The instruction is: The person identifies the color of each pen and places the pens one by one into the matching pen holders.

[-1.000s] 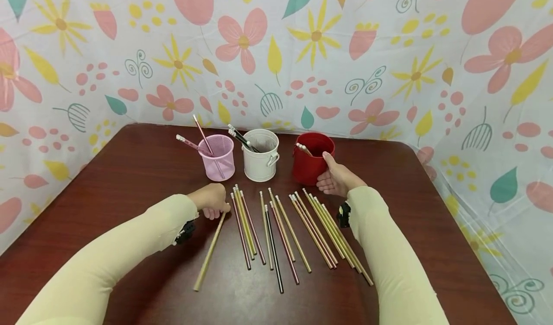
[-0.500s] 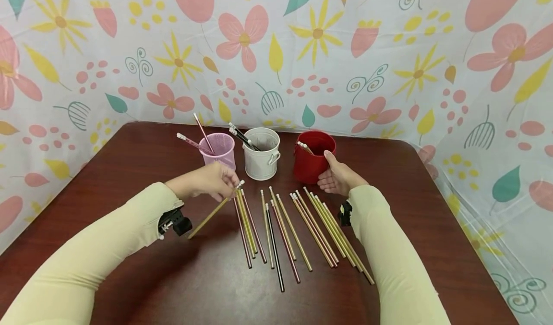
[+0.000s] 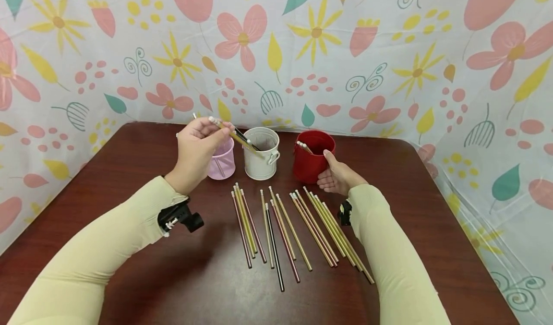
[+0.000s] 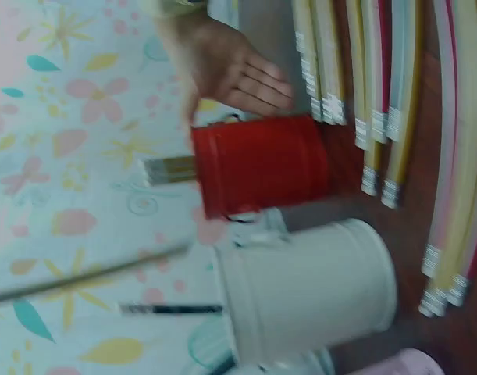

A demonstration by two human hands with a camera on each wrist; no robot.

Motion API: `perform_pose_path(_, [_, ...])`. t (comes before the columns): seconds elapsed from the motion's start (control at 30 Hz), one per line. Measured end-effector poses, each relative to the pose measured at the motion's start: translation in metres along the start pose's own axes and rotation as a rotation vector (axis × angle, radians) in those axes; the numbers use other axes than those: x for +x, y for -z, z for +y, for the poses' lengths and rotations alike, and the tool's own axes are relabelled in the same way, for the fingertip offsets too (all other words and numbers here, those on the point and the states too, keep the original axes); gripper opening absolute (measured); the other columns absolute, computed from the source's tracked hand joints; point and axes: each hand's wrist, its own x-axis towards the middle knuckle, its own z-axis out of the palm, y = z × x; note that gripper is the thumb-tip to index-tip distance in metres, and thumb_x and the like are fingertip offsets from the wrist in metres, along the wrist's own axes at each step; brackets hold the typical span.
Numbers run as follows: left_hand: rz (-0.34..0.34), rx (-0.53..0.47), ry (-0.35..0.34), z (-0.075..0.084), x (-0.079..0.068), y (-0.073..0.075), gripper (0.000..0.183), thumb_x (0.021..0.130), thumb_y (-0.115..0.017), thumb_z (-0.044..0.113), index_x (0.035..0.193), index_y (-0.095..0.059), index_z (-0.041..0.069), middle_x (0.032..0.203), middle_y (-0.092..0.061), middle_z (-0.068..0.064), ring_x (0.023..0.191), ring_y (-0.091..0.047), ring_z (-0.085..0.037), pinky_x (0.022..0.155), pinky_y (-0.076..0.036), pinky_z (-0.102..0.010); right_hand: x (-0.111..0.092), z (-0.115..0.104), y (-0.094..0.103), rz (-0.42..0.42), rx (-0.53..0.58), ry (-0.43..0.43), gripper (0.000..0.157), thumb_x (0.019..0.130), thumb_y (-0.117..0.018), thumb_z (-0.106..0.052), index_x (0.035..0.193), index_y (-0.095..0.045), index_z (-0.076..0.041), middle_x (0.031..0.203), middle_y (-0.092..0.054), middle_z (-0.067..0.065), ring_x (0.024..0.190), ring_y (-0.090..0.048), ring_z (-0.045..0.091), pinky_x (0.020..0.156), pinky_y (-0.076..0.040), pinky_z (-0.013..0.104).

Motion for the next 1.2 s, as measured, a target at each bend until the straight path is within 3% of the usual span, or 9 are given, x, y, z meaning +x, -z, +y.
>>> perform_pose_path(0.1, [0.097, -0.085, -0.095, 0.002, 0.003, -0.017, 0.026, 0.079, -0.062, -0.021, 0.082, -0.062, 0.005, 0.079, -0.068, 0.002, 0.078, -0.067, -0.013, 0.078, -0.054, -0.024, -0.001, 0.000, 0.000, -0.001, 0.004, 0.006, 0.097, 0.094, -0.012, -0.066, 0.131, -0.033, 0.021, 0.121, -0.059, 0.026, 0.098, -0.062, 0.024, 0.091, -0.049, 0.035])
perform_pose_path(0.2, [0.140, -0.132, -0.113, 0.000, 0.009, -0.033, 0.028, 0.077, -0.061, -0.023, 0.079, -0.061, 0.005, 0.077, -0.067, 0.002, 0.075, -0.065, -0.010, 0.076, -0.054, -0.024, -0.001, 0.000, -0.001, 0.002, 0.009, 0.002, 0.096, 0.095, -0.013, -0.065, 0.130, -0.034, 0.021, 0.120, -0.059, 0.025, 0.097, -0.062, 0.024, 0.090, -0.049, 0.034])
perform_pose_path(0.37, [0.126, -0.056, -0.112, -0.015, 0.018, -0.055, 0.017, 0.078, -0.063, -0.021, 0.081, -0.059, -0.005, 0.080, -0.069, -0.013, 0.073, -0.063, -0.005, 0.075, -0.055, -0.024, -0.001, 0.002, -0.001, 0.011, 0.011, -0.011, 0.096, 0.094, -0.013, -0.067, 0.129, -0.035, 0.020, 0.116, -0.061, 0.023, 0.094, -0.063, 0.022, 0.088, -0.051, 0.032])
perform_pose_path(0.53, [0.103, 0.019, -0.041, -0.035, 0.022, -0.070, 0.013, 0.080, -0.066, -0.016, 0.091, -0.059, -0.016, 0.094, -0.068, -0.028, 0.077, -0.065, -0.007, 0.079, -0.055, -0.026, -0.001, 0.002, -0.001, 0.016, 0.019, -0.013, 0.096, 0.094, -0.013, -0.067, 0.127, -0.037, 0.020, 0.112, -0.064, 0.020, 0.093, -0.063, 0.021, 0.086, -0.051, 0.031])
perform_pose_path(0.73, [0.102, 0.106, 0.085, -0.053, 0.023, -0.075, 0.013, 0.081, -0.068, -0.011, 0.093, -0.062, -0.013, 0.099, -0.068, -0.025, 0.088, -0.068, -0.017, 0.080, -0.054, -0.024, -0.002, -0.001, -0.002, 0.007, 0.011, -0.003, 0.097, 0.094, -0.014, -0.067, 0.130, -0.034, 0.021, 0.117, -0.061, 0.023, 0.095, -0.062, 0.022, 0.088, -0.050, 0.032])
perform_pose_path(0.9, [0.076, 0.145, 0.139, -0.063, 0.022, -0.079, 0.013, 0.081, -0.067, -0.012, 0.093, -0.062, -0.014, 0.100, -0.068, -0.026, 0.089, -0.068, -0.019, 0.080, -0.054, -0.023, 0.000, -0.002, -0.002, 0.004, 0.009, -0.007, 0.096, 0.094, -0.014, -0.067, 0.129, -0.035, 0.020, 0.119, -0.060, 0.024, 0.097, -0.062, 0.023, 0.088, -0.049, 0.033])
perform_pose_path(1.2, [0.014, 0.390, 0.226, -0.071, 0.027, -0.084, 0.019, 0.084, -0.071, 0.004, 0.102, -0.072, -0.003, 0.100, -0.072, -0.013, 0.092, -0.067, -0.016, 0.072, -0.052, -0.018, 0.000, 0.000, -0.002, 0.022, 0.009, -0.011, 0.097, 0.094, -0.015, -0.067, 0.131, -0.034, 0.021, 0.128, -0.052, 0.031, 0.101, -0.061, 0.026, 0.094, -0.047, 0.038])
